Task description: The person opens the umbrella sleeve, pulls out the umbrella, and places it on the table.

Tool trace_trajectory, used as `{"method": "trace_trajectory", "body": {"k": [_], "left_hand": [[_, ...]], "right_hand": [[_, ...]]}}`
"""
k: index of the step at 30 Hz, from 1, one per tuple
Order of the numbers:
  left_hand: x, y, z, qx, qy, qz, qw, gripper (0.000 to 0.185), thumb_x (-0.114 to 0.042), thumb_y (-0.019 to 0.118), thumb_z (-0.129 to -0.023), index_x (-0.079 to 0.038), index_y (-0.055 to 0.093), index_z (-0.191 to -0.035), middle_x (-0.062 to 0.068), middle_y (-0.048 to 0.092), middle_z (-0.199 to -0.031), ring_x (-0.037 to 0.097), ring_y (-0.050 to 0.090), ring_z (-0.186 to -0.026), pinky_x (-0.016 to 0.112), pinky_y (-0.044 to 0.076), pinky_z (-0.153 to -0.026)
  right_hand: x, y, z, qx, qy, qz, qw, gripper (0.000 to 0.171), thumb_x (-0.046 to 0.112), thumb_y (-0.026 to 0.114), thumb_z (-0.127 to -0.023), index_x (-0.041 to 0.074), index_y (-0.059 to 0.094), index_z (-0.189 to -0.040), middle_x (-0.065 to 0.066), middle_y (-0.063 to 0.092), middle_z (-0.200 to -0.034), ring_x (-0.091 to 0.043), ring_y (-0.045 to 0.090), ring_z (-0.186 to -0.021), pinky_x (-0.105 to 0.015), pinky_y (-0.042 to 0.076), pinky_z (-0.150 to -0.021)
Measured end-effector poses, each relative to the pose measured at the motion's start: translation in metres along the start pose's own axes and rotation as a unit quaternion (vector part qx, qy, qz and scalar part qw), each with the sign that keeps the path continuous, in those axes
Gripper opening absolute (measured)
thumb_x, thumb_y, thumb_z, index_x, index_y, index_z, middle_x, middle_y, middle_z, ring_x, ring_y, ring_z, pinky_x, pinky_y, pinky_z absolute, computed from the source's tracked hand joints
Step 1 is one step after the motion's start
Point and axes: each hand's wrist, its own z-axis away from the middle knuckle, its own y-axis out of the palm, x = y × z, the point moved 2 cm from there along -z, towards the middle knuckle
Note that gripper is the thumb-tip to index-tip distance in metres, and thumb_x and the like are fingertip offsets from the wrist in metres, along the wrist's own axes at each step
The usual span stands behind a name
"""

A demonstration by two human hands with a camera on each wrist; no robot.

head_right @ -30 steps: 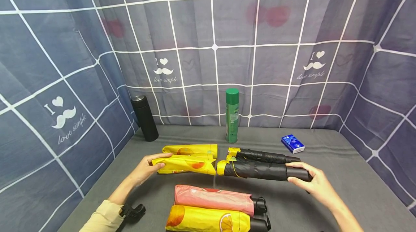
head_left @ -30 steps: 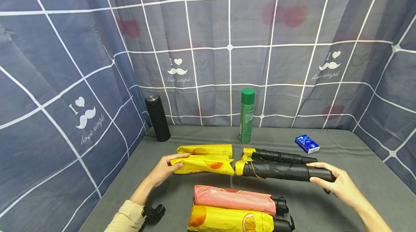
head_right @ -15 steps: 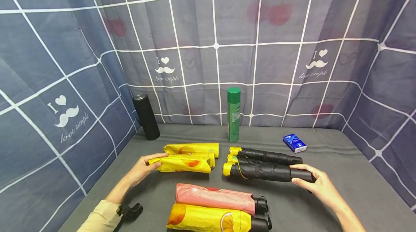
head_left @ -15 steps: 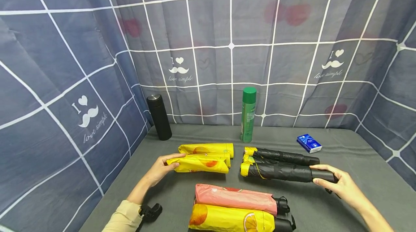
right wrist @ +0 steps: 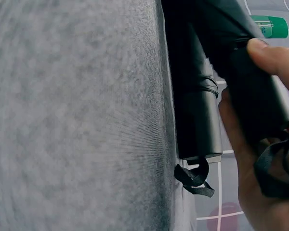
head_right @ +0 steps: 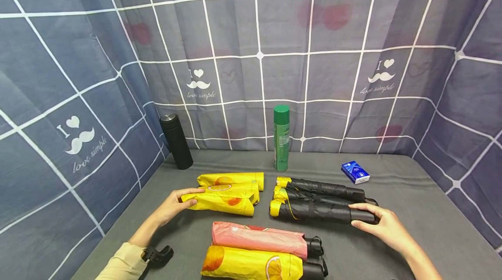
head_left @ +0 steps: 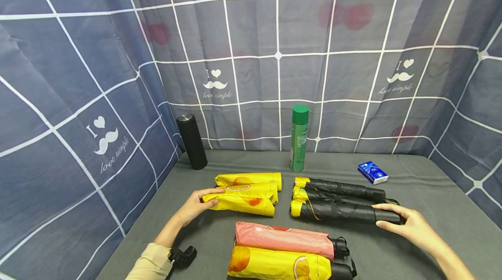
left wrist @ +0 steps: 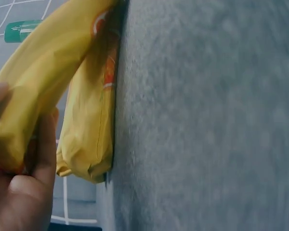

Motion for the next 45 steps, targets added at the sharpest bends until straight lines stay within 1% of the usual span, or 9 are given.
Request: {"method": "trace_trajectory", "body": {"k": [5,9,18,22,27,31,35,39,45], "left_hand": [[0.002,0.004,-0.001,-0.005,0.011,-0.017,0.9998,0.037,-0.007,0.063,-0.090,0.002,0.059,-0.126,0.021,0.051,-0.131,0.006,0.049,-0.114,0.021,0.045,-0.086],[0.004,0.007,-0.002,-0.006,0.039,-0.046,0.9982,0.035,-0.005,0.064,-0.089,0.001,0.060,-0.124,0.021,0.053,-0.130,0.017,0.045,-0.123,0.019,0.040,-0.092],[-0.026,0.019,0.003,-0.018,0.066,-0.171,0.9829,0.031,0.000,0.066,-0.086,0.005,0.063,-0.116,0.023,0.059,-0.119,0.028,0.054,-0.111,0.025,0.041,-0.090],[-0.017,0.019,0.002,-0.023,0.064,-0.181,0.9811,0.032,0.000,0.066,-0.085,0.004,0.063,-0.117,0.021,0.059,-0.120,0.032,0.053,-0.112,0.026,0.040,-0.092],[0.005,0.016,0.000,-0.028,0.069,-0.179,0.9811,0.034,-0.004,0.069,-0.085,-0.004,0.065,-0.118,0.012,0.060,-0.120,0.022,0.053,-0.112,0.024,0.041,-0.091],[0.007,0.013,0.000,-0.026,0.066,-0.177,0.9817,0.034,-0.009,0.070,-0.085,-0.009,0.066,-0.119,0.007,0.060,-0.121,0.018,0.052,-0.113,0.025,0.041,-0.092],[-0.008,0.011,-0.001,-0.033,0.065,-0.197,0.9778,0.039,-0.011,0.071,-0.084,-0.009,0.064,-0.122,0.002,0.059,-0.123,0.019,0.051,-0.115,0.036,0.041,-0.095],[-0.029,0.017,-0.004,-0.034,0.095,-0.205,0.9735,0.043,-0.007,0.070,-0.083,-0.008,0.062,-0.125,0.001,0.058,-0.123,0.023,0.050,-0.116,0.049,0.040,-0.094],[-0.049,0.049,-0.006,0.052,0.135,-0.193,0.9705,0.043,-0.007,0.068,-0.085,-0.010,0.060,-0.128,0.001,0.057,-0.127,0.028,0.048,-0.120,0.048,0.039,-0.096]], "right_hand": [[-0.003,0.001,0.000,-0.001,0.010,0.036,0.999,0.039,0.015,0.081,-0.075,0.017,0.069,-0.112,0.010,0.064,-0.105,0.004,0.054,-0.094,-0.008,0.037,-0.075],[-0.004,0.003,0.000,-0.015,-0.007,0.065,0.998,0.039,0.018,0.083,-0.072,0.019,0.070,-0.109,0.011,0.065,-0.102,0.006,0.053,-0.094,-0.008,0.035,-0.075],[-0.006,0.005,0.000,-0.054,-0.057,0.113,0.991,0.046,0.017,0.088,-0.062,0.024,0.070,-0.104,0.015,0.065,-0.097,0.010,0.051,-0.093,-0.007,0.031,-0.076],[-0.007,0.005,0.001,-0.057,-0.058,0.117,0.990,0.047,0.017,0.088,-0.062,0.025,0.070,-0.104,0.014,0.065,-0.097,0.009,0.052,-0.092,-0.007,0.032,-0.075],[-0.007,0.007,0.002,-0.058,-0.052,0.127,0.989,0.047,0.019,0.088,-0.062,0.027,0.069,-0.104,0.015,0.065,-0.096,0.007,0.053,-0.091,-0.008,0.032,-0.075],[-0.007,0.009,0.002,-0.054,-0.049,0.123,0.990,0.047,0.019,0.088,-0.062,0.026,0.069,-0.104,0.012,0.065,-0.097,0.005,0.054,-0.093,-0.007,0.031,-0.076],[-0.007,0.010,0.003,-0.049,-0.044,0.120,0.991,0.046,0.020,0.088,-0.062,0.025,0.069,-0.104,0.012,0.065,-0.098,0.004,0.054,-0.095,-0.007,0.030,-0.077],[-0.009,0.011,0.005,-0.042,-0.034,0.125,0.991,0.045,0.023,0.088,-0.062,0.026,0.070,-0.102,0.013,0.065,-0.098,0.003,0.054,-0.094,-0.009,0.031,-0.076],[-0.014,0.012,0.006,-0.035,-0.010,0.133,0.990,0.043,0.027,0.088,-0.063,0.026,0.070,-0.102,0.014,0.065,-0.098,0.001,0.055,-0.093,-0.011,0.032,-0.074]]}}
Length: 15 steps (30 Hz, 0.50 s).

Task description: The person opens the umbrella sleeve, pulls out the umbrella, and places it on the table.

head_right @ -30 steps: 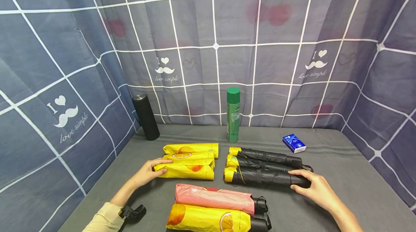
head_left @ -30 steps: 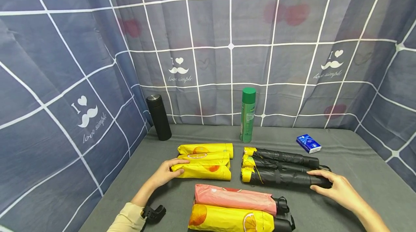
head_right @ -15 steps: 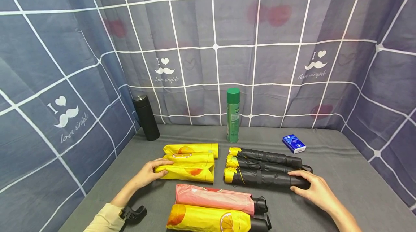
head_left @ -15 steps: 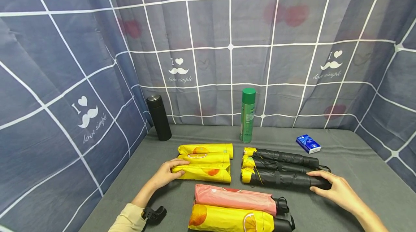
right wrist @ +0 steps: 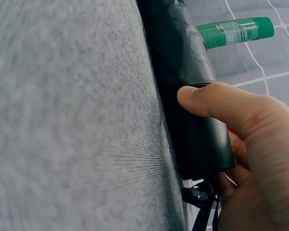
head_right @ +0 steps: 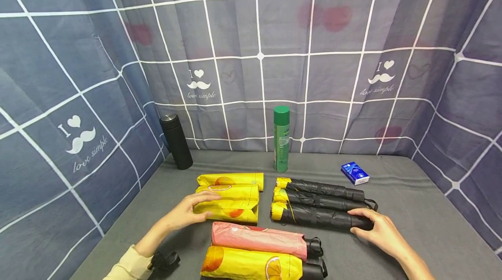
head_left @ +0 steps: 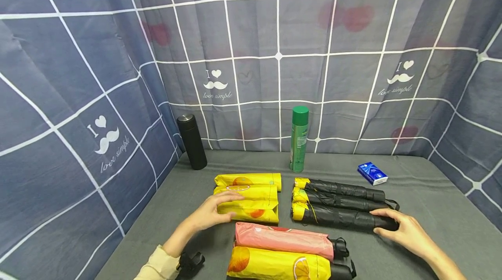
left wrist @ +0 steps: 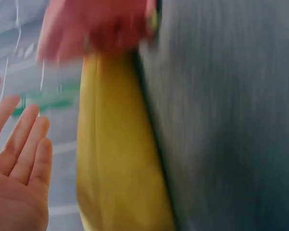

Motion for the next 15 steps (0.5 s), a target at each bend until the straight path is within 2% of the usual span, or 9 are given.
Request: {"method": "trace_trajectory", "body": {"k": [2,5,9,15], "left_hand": [[-0.007,0.011,-0.002,0.040,0.009,0.027,0.9988,0.042,-0.009,0.065,-0.087,-0.009,0.059,-0.128,0.001,0.056,-0.127,0.024,0.049,-0.119,0.046,0.041,-0.095],[-0.014,0.026,-0.005,0.104,0.019,0.064,0.9924,0.042,-0.014,0.063,-0.089,-0.007,0.057,-0.130,0.001,0.055,-0.128,0.017,0.049,-0.117,0.040,0.042,-0.095],[-0.016,0.040,-0.006,0.177,0.023,0.069,0.9815,0.045,-0.022,0.063,-0.090,-0.011,0.055,-0.133,-0.001,0.053,-0.130,0.013,0.049,-0.117,0.032,0.041,-0.096],[-0.007,0.049,-0.008,0.225,-0.004,0.076,0.9714,0.048,-0.024,0.064,-0.088,-0.017,0.053,-0.134,-0.004,0.054,-0.128,0.007,0.050,-0.109,0.027,0.041,-0.092]], "right_hand": [[0.000,0.001,0.000,-0.001,0.003,0.002,1.000,0.043,0.028,0.088,-0.063,0.027,0.070,-0.102,0.015,0.065,-0.098,0.001,0.055,-0.093,-0.011,0.032,-0.074],[0.000,0.001,0.001,0.002,0.000,0.003,1.000,0.043,0.028,0.088,-0.063,0.027,0.070,-0.102,0.015,0.065,-0.098,0.000,0.055,-0.092,-0.011,0.033,-0.074],[0.001,0.002,0.001,0.004,-0.003,0.000,1.000,0.043,0.028,0.087,-0.063,0.027,0.069,-0.102,0.016,0.064,-0.098,0.001,0.055,-0.093,-0.011,0.033,-0.074],[0.000,0.001,0.002,0.010,-0.017,-0.010,1.000,0.045,0.022,0.087,-0.065,0.024,0.068,-0.106,0.014,0.064,-0.101,0.007,0.050,-0.098,-0.009,0.030,-0.077]]}}
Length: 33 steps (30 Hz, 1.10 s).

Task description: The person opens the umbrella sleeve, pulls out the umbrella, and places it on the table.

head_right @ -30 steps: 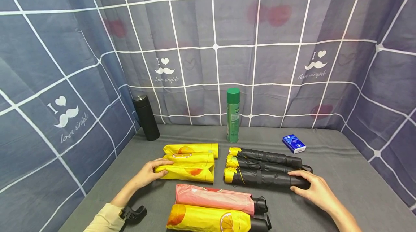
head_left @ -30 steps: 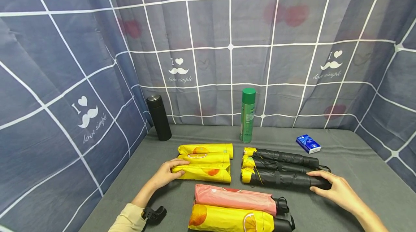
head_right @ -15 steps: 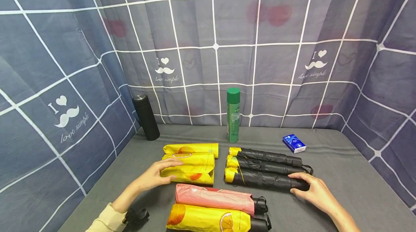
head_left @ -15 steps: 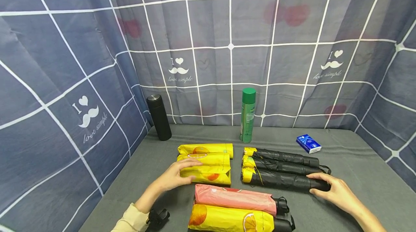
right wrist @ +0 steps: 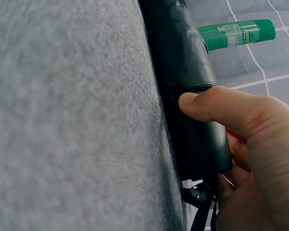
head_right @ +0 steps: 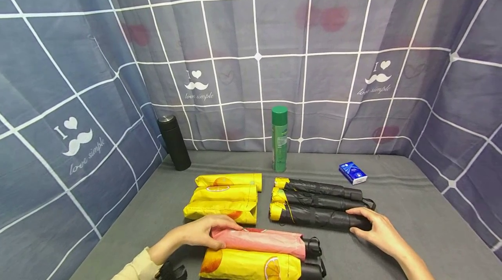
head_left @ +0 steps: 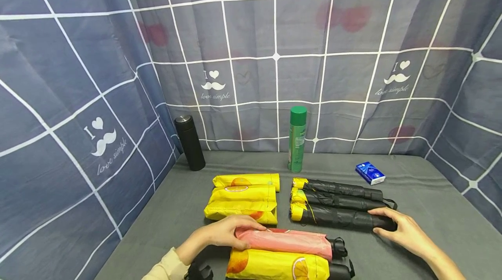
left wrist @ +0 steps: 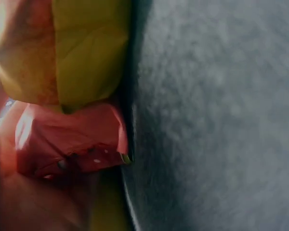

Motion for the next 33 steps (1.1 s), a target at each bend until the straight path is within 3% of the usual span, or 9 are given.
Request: {"method": "trace_trajectory", "body": {"k": [4,9,14,18,25,33], "left_hand": [[0.005,0.001,0.001,0.011,-0.001,0.001,0.9999,0.048,-0.024,0.065,-0.089,-0.017,0.053,-0.135,-0.003,0.054,-0.130,0.006,0.050,-0.108,0.026,0.042,-0.091],[0.004,-0.001,0.002,0.011,0.007,-0.061,0.9980,0.052,-0.022,0.067,-0.087,-0.018,0.052,-0.136,-0.005,0.054,-0.131,0.005,0.049,-0.111,0.026,0.041,-0.093],[0.003,0.001,0.001,0.000,0.013,-0.085,0.9963,0.055,-0.019,0.069,-0.085,-0.018,0.051,-0.137,-0.004,0.054,-0.130,0.004,0.050,-0.111,0.026,0.041,-0.093],[0.005,0.002,0.002,-0.025,0.017,-0.070,0.9971,0.056,-0.016,0.070,-0.081,-0.018,0.054,-0.134,-0.005,0.058,-0.123,0.004,0.053,-0.101,0.023,0.045,-0.085],[0.008,-0.001,0.009,-0.081,-0.015,-0.021,0.9964,0.056,-0.016,0.071,-0.076,-0.021,0.059,-0.131,-0.008,0.060,-0.117,0.006,0.053,-0.094,0.022,0.047,-0.075],[-0.006,-0.009,0.006,-0.179,0.059,-0.057,0.9804,0.056,-0.004,0.072,-0.070,-0.018,0.064,-0.124,-0.006,0.062,-0.120,0.011,0.056,-0.100,0.024,0.048,-0.075]], "right_hand": [[-0.001,0.000,0.001,0.002,-0.011,-0.009,1.000,0.046,0.016,0.086,-0.066,0.022,0.068,-0.108,0.013,0.064,-0.103,0.010,0.047,-0.101,-0.008,0.029,-0.078],[-0.001,-0.007,0.001,0.010,-0.018,-0.058,0.998,0.041,0.006,0.078,-0.074,0.015,0.067,-0.113,0.007,0.065,-0.107,0.011,0.047,-0.104,-0.006,0.031,-0.081],[0.002,-0.020,0.001,0.008,-0.021,-0.106,0.994,0.039,-0.001,0.070,-0.081,0.006,0.064,-0.118,0.006,0.063,-0.114,0.011,0.045,-0.110,-0.005,0.031,-0.085],[0.009,-0.027,0.000,0.006,-0.019,-0.107,0.994,0.040,-0.003,0.069,-0.082,0.006,0.063,-0.120,0.010,0.061,-0.117,0.013,0.042,-0.113,-0.004,0.029,-0.086],[0.026,-0.027,-0.006,0.010,-0.072,-0.114,0.991,0.044,-0.013,0.067,-0.077,0.001,0.062,-0.119,0.004,0.063,-0.117,0.007,0.048,-0.113,-0.007,0.032,-0.089],[0.054,-0.020,-0.021,0.042,-0.115,-0.139,0.983,0.046,-0.010,0.068,-0.079,0.004,0.061,-0.122,-0.007,0.063,-0.117,-0.001,0.049,-0.115,-0.009,0.034,-0.091]]}}
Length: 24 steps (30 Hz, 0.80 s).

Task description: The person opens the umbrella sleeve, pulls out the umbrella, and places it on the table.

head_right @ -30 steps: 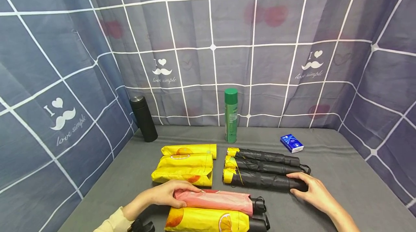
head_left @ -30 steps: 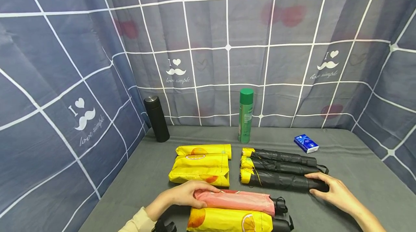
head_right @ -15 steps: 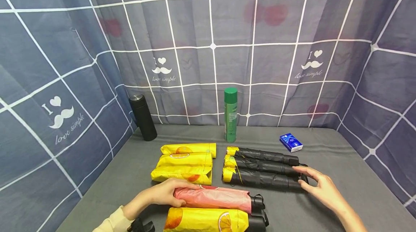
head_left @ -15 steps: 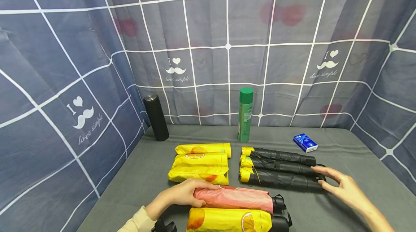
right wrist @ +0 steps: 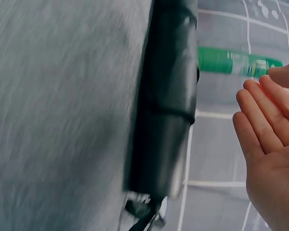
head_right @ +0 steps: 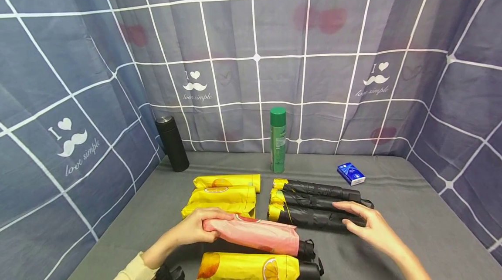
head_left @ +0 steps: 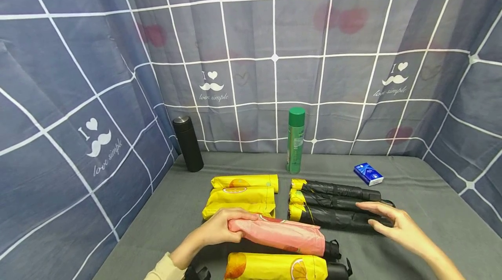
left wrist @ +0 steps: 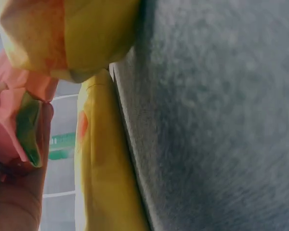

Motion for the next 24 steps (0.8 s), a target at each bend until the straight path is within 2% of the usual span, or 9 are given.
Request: {"method": "trace_trajectory", "body": {"k": [5,8,11,15,19,24], "left_hand": [[-0.004,-0.004,-0.002,-0.036,0.014,0.015,0.9991,0.054,0.001,0.072,-0.069,-0.012,0.065,-0.121,0.000,0.065,-0.115,0.013,0.059,-0.099,0.025,0.049,-0.077],[-0.009,-0.008,-0.006,-0.057,0.019,0.046,0.9971,0.053,0.009,0.071,-0.068,-0.004,0.065,-0.119,0.007,0.065,-0.115,0.017,0.059,-0.100,0.028,0.051,-0.076],[-0.024,-0.013,-0.011,-0.072,0.006,0.093,0.9930,0.051,0.014,0.069,-0.069,0.001,0.064,-0.118,0.011,0.064,-0.117,0.016,0.058,-0.100,0.030,0.053,-0.071],[-0.041,-0.019,-0.016,-0.079,-0.014,0.166,0.9829,0.050,0.018,0.063,-0.072,0.005,0.061,-0.120,0.011,0.063,-0.117,0.013,0.060,-0.086,0.035,0.055,-0.062],[-0.045,-0.020,-0.019,-0.081,-0.013,0.215,0.9732,0.051,0.020,0.058,-0.072,0.005,0.060,-0.121,0.007,0.062,-0.114,0.012,0.061,-0.072,0.033,0.055,-0.055],[-0.046,-0.019,-0.021,-0.082,0.006,0.224,0.9711,0.052,0.021,0.058,-0.072,0.006,0.059,-0.122,0.008,0.061,-0.118,0.012,0.060,-0.082,0.033,0.055,-0.056]], "right_hand": [[0.018,0.012,-0.011,0.005,-0.029,-0.020,0.999,0.049,-0.010,0.071,-0.076,0.004,0.061,-0.122,-0.006,0.063,-0.117,-0.005,0.052,-0.114,-0.011,0.036,-0.092],[0.031,0.019,-0.018,0.000,-0.044,-0.020,0.999,0.052,-0.006,0.075,-0.073,0.007,0.062,-0.122,-0.004,0.064,-0.117,-0.007,0.053,-0.113,-0.012,0.035,-0.092],[0.041,0.026,-0.024,-0.007,-0.060,-0.040,0.997,0.056,-0.005,0.078,-0.070,0.006,0.062,-0.122,-0.005,0.063,-0.118,-0.010,0.054,-0.113,-0.013,0.035,-0.093],[0.050,0.031,-0.030,-0.013,-0.078,-0.079,0.994,0.061,-0.009,0.079,-0.066,0.001,0.060,-0.123,-0.010,0.062,-0.118,-0.014,0.054,-0.113,-0.015,0.038,-0.093],[0.055,0.034,-0.035,-0.018,-0.071,-0.091,0.993,0.063,-0.009,0.081,-0.065,0.001,0.059,-0.123,-0.008,0.062,-0.118,-0.011,0.055,-0.110,-0.014,0.041,-0.089],[0.058,0.038,-0.040,-0.028,-0.078,-0.083,0.993,0.061,-0.006,0.082,-0.065,0.003,0.060,-0.121,-0.006,0.063,-0.115,-0.008,0.056,-0.100,-0.014,0.043,-0.078]]}}
